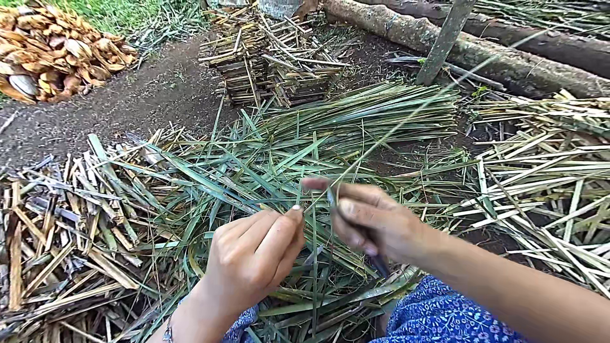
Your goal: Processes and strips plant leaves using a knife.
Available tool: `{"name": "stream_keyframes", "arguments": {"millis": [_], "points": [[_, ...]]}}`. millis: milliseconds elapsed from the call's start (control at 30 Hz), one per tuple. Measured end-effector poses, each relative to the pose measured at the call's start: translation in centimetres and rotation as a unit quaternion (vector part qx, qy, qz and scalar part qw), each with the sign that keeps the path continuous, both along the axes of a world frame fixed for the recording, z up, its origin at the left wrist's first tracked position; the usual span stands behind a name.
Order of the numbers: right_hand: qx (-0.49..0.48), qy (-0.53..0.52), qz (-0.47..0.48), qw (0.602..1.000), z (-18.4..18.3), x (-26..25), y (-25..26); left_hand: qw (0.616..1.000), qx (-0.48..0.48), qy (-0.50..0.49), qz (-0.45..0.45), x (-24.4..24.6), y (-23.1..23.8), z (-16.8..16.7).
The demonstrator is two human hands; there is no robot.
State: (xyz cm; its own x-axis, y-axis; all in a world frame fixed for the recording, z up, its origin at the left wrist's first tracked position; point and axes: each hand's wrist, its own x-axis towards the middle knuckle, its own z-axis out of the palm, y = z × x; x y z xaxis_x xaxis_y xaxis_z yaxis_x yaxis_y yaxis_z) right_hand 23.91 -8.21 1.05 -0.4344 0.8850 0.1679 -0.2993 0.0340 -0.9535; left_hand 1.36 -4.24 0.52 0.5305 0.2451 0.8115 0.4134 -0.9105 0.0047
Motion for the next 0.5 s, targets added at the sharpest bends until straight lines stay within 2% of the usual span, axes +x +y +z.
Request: {"name": "stream_keyframes", "arguments": {"millis": [167, 267, 333, 500], "points": [[0.022, 0.021, -0.159, 0.987, 1.2, 4.4, 1.9, 1.000, -0.015, 0.008, -0.005, -1.1, 0.5, -0.1], [0.012, 0.063, -0.206, 0.976, 1.6, 5.2, 2.1, 1.000, -0.030, 0.008, -0.007, -1.1, 0.5, -0.4], [0.014, 0.058, -0.177, 0.982, 1.3, 4.5, 1.8, 0.998, -0.054, -0.001, -0.011, -0.9, 0.4, -0.7], [-0.019, -0.008, 0.034, 0.999, -0.2, 2.2, 0.9, 0.990, -0.132, -0.024, -0.046, -0.8, 0.4, -0.8]]}}
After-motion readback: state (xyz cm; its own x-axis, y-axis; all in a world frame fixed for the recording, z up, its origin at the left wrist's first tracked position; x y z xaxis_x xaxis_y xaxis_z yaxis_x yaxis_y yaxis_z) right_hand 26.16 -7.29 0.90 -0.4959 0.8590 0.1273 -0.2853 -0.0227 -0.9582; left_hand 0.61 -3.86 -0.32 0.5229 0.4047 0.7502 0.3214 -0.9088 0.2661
